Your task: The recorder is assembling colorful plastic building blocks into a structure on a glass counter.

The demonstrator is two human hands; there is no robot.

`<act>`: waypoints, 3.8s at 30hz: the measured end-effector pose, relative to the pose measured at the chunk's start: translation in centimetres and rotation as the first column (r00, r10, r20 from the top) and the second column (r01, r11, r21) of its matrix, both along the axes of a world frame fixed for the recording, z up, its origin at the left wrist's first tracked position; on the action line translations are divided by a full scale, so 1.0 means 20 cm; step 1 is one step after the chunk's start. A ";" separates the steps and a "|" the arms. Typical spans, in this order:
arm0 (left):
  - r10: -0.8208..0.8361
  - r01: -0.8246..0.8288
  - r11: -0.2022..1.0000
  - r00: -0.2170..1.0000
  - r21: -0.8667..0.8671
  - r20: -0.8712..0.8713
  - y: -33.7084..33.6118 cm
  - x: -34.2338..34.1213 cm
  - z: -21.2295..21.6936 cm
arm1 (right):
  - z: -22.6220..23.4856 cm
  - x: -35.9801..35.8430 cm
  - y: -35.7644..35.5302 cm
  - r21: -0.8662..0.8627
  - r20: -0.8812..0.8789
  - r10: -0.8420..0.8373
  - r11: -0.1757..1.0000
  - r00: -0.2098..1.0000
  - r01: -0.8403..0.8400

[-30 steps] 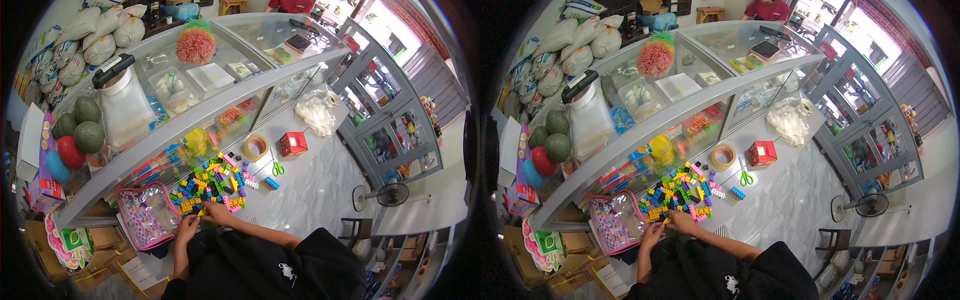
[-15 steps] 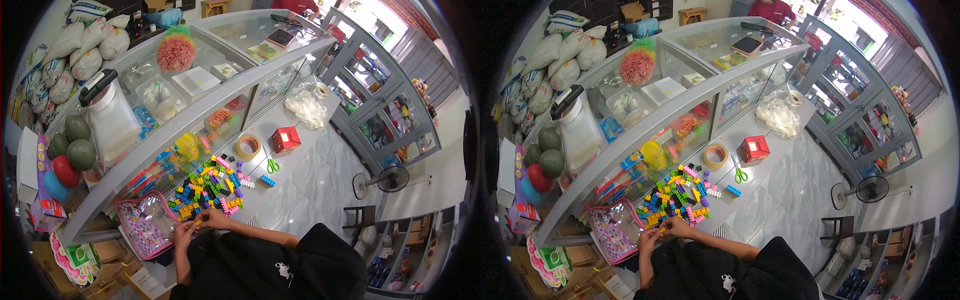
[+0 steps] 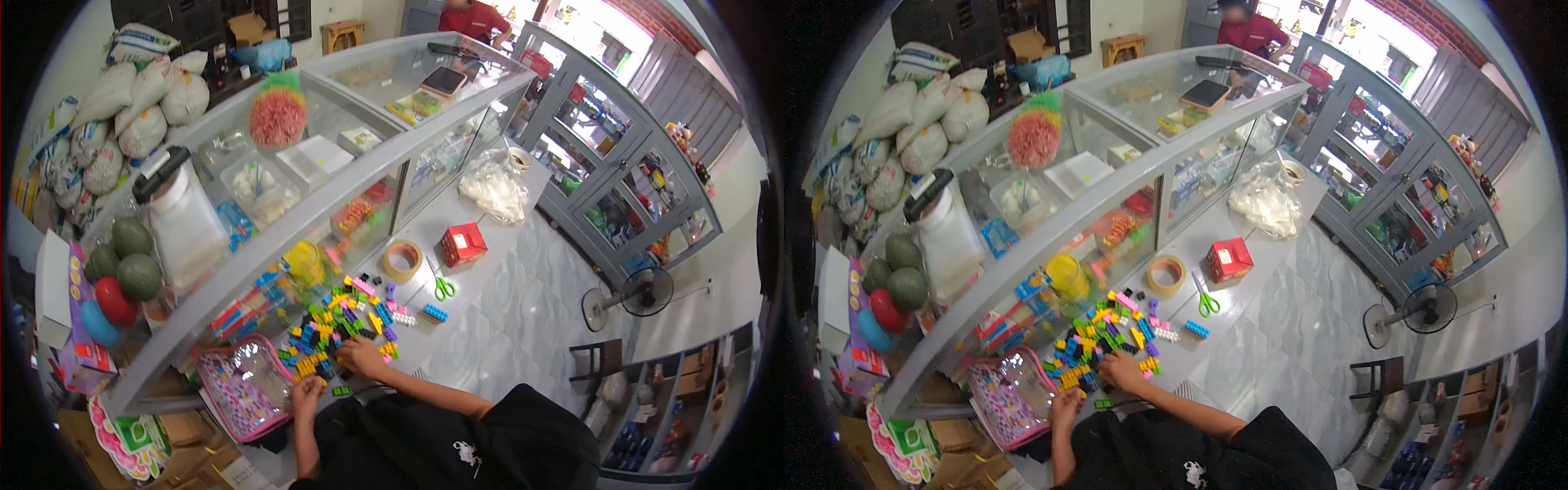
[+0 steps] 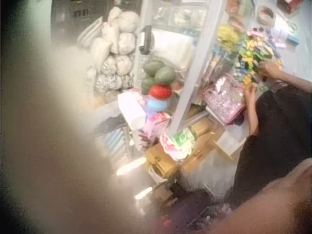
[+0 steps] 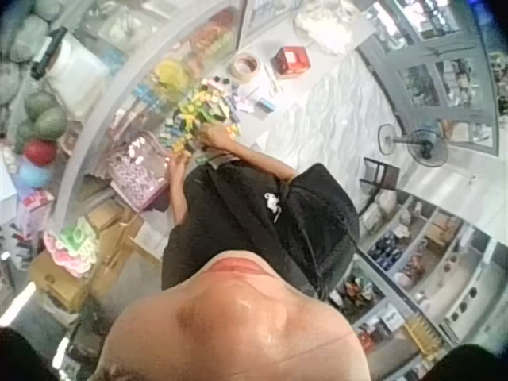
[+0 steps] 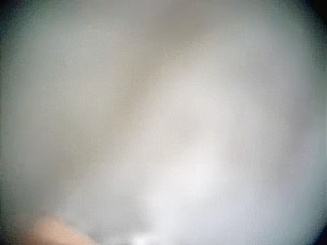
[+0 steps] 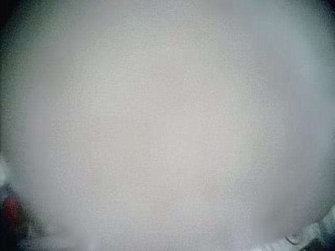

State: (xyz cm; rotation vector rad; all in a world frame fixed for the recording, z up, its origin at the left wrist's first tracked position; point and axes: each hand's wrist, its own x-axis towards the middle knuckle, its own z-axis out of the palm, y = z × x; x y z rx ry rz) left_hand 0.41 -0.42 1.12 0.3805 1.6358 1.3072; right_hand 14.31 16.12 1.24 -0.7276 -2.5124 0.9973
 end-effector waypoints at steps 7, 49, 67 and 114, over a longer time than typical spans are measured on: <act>0.029 -0.031 0.996 0.999 -0.081 -0.022 -0.01 0.02 0.00 | -0.01 0.01 -0.05 0.318 0.093 0.014 0.947 0.996 -0.043; -0.106 0.095 0.990 0.988 -0.102 -0.111 -0.02 0.05 -0.04 | 0.10 0.02 0.06 0.163 -0.073 0.122 0.981 0.990 -0.109; 0.205 -0.348 0.936 0.659 -0.053 -0.724 -0.05 0.01 0.17 | 0.05 -0.39 0.22 0.417 0.062 0.200 0.885 0.978 -0.207; 0.327 -0.327 0.945 0.945 0.013 0.032 0.00 0.02 0.16 | 0.21 0.19 -0.08 -0.980 -0.018 -0.319 0.194 0.948 0.047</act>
